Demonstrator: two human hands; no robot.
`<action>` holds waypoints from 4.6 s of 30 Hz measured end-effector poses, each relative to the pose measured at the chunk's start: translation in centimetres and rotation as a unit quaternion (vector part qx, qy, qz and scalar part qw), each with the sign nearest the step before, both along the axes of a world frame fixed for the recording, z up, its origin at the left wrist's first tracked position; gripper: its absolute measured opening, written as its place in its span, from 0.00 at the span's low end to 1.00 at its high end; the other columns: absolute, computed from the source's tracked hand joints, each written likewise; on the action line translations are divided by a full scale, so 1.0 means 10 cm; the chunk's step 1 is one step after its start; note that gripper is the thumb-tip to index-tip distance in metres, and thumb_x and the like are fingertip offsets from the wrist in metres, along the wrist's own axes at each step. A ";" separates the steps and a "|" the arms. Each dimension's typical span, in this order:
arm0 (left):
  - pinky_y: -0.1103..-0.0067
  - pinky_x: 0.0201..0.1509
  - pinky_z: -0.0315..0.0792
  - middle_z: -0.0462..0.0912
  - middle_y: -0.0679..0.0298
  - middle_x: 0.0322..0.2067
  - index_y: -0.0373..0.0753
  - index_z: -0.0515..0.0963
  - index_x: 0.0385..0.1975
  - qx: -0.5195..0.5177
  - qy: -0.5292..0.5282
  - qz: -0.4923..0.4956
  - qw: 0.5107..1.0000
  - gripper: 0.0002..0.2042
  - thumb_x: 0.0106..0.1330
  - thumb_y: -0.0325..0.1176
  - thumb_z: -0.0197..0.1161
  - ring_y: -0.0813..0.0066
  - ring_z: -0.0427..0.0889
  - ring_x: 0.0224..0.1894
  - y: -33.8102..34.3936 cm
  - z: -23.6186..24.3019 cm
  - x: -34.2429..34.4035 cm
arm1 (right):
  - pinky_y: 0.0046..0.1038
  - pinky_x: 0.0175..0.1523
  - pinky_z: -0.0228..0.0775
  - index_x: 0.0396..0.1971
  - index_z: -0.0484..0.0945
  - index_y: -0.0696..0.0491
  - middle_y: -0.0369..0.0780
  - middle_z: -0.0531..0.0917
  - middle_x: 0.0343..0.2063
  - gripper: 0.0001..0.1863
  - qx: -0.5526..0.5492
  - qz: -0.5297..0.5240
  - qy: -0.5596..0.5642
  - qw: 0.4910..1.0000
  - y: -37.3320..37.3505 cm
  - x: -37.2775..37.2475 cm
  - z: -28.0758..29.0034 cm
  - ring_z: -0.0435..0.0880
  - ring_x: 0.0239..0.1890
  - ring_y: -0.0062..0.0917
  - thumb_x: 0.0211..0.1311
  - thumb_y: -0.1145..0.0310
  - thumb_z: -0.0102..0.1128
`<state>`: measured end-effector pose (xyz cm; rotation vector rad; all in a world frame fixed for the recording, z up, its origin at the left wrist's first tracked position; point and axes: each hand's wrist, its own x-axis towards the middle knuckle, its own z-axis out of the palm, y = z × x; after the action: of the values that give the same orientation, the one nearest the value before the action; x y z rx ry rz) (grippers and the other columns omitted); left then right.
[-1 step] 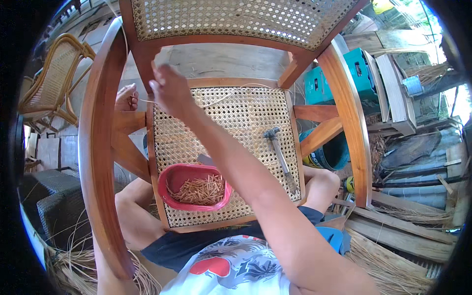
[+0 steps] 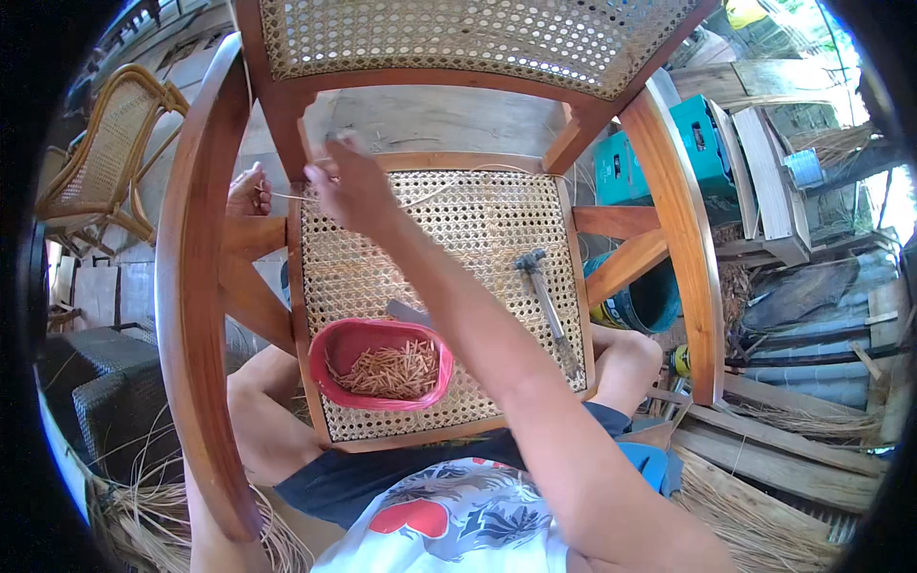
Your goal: Repairing or weaving the cane seat of a wooden chair using strands and pegs.
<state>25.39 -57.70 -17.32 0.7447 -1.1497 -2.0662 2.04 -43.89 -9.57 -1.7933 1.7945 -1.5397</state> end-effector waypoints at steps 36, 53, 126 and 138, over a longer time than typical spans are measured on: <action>0.79 0.44 0.78 0.85 0.61 0.38 0.35 0.82 0.46 -0.476 -0.271 0.062 0.834 0.23 0.73 0.53 0.59 0.77 0.83 0.39 1.50 3.53 0.00 | 0.33 0.40 0.75 0.38 0.81 0.58 0.46 0.85 0.29 0.08 0.161 0.024 -0.025 0.986 1.78 -0.82 0.34 0.85 0.33 0.33 0.64 0.69 0.63; 0.64 0.46 0.80 0.89 0.56 0.33 0.34 0.87 0.36 -0.733 -0.481 -0.390 0.281 0.27 0.62 0.58 0.67 0.58 0.87 0.38 1.54 1.68 -1.90 | 0.40 0.51 0.77 0.45 0.83 0.56 0.48 0.83 0.38 0.13 0.269 0.179 0.192 0.927 2.52 0.32 0.33 0.85 0.42 0.42 0.63 0.75 0.56; 0.76 0.52 0.81 0.89 0.56 0.42 0.38 0.80 0.55 -0.503 -0.131 -0.387 0.761 0.24 0.59 0.38 0.76 0.75 0.88 0.43 2.14 2.48 -1.70 | 0.24 0.46 0.74 0.55 0.71 0.52 0.35 0.85 0.36 0.22 0.025 0.097 -0.647 0.756 2.49 -0.64 1.03 0.84 0.43 0.20 0.61 0.77 0.65; 0.72 0.41 0.78 0.88 0.65 0.38 0.41 0.83 0.45 -0.638 -0.139 -0.328 0.682 0.17 0.57 0.39 0.71 0.74 0.85 0.34 2.25 2.47 -1.69 | 0.25 0.44 0.71 0.56 0.69 0.55 0.35 0.84 0.34 0.25 0.047 0.076 -0.641 0.762 2.55 -0.63 1.04 0.83 0.38 0.21 0.58 0.79 0.64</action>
<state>8.46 -35.22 7.35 -0.1438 -2.8080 -0.9703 -4.29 -18.37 0.88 -0.4060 0.9165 -1.7866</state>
